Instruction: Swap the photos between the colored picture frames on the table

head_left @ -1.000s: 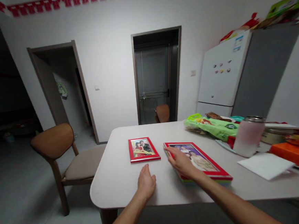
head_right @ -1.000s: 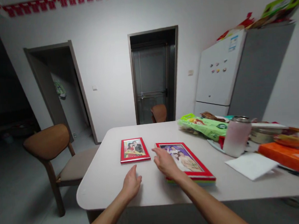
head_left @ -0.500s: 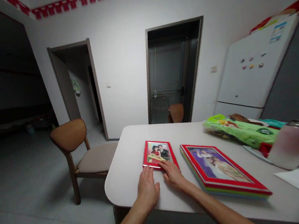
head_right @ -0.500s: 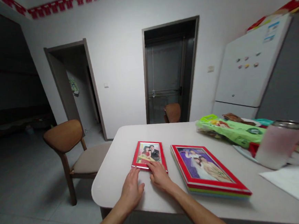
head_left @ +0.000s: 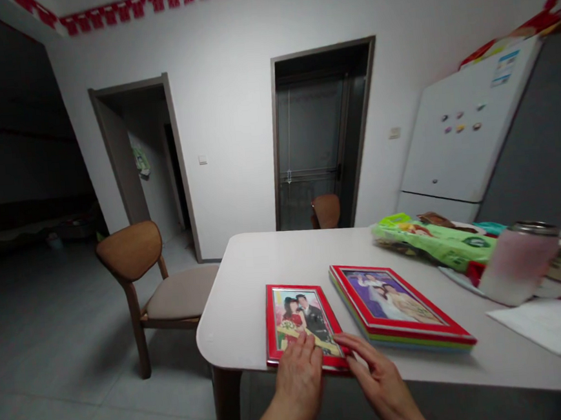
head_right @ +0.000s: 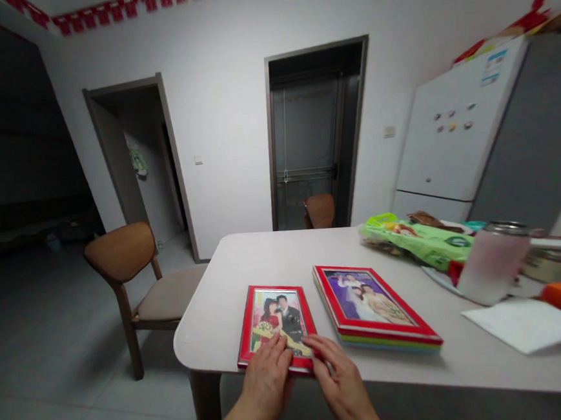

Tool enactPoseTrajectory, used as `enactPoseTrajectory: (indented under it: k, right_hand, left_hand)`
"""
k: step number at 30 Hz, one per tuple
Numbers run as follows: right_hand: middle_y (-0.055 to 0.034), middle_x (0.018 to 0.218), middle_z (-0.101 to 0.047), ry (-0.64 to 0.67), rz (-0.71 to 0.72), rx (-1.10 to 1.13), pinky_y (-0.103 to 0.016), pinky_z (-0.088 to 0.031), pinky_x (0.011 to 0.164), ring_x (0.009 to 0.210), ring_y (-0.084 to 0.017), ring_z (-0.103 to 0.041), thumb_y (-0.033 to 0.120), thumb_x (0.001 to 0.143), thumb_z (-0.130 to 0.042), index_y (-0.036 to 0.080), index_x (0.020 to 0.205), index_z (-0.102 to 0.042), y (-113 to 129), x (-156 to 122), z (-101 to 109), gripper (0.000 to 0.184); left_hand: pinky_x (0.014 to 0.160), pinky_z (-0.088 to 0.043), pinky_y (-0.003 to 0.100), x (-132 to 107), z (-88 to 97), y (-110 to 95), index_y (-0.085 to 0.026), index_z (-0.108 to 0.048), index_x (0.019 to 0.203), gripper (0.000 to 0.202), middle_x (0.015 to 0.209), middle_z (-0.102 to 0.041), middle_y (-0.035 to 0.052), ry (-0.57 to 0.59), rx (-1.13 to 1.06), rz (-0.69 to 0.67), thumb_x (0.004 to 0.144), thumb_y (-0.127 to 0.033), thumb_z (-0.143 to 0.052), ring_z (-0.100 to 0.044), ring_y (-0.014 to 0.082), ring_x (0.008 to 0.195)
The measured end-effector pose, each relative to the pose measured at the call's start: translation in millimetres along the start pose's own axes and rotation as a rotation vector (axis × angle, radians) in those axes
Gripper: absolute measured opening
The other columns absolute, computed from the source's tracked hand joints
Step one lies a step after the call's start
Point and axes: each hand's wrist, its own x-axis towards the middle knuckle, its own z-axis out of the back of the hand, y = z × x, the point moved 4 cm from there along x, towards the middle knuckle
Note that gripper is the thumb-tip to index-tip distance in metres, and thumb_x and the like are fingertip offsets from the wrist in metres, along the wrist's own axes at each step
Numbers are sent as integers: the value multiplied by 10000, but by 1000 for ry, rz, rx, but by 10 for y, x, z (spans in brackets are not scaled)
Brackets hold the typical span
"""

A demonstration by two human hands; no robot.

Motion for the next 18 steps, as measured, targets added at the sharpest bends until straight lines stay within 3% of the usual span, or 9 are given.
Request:
enactPoseTrajectory:
  k: [3, 8, 14, 18]
  right_hand:
    - [-84, 1063, -569, -141, -143, 93, -361, -405, 861, 994, -219, -509, 328, 682, -462, 193, 955, -590, -115, 85, 92, 330]
    - [-110, 1153, -510, -171, -261, 285, -334, -426, 836, 1029, -216, -488, 421, 706, -432, 160, 1126, -469, -48, 200, 51, 495]
    - [-109, 1287, -360, -82, -55, 404, -369, -361, 915, 1127, -211, -393, 408, 751, -403, 177, 1260, -271, 353, 321, -231, 574]
    - [-105, 1308, -319, 73, 183, 181, -419, -290, 962, 1176, -222, -318, 344, 707, -499, 192, 1273, -241, 487, 319, -524, 640]
  left_hand:
    - [931, -312, 391, 50, 6, -3, -161, -483, 1074, 371, 1193, -467, 117, -7, 2, 17, 738, -59, -364, -384, 219, 1131]
    - [927, -322, 397, 31, 207, 55, -144, -455, 1108, 449, 1200, -459, 124, -139, -64, 52, 662, -95, -478, -417, 250, 1096]
    - [906, -348, 348, -24, 575, 119, -170, -351, 1174, 477, 1180, -472, 100, -381, -319, 168, 708, -119, -438, -440, 203, 1071]
    - [802, -418, 305, -74, 732, 189, -178, -411, 1034, 268, 1005, -571, 84, -551, -625, 264, 766, -184, -410, -540, 176, 924]
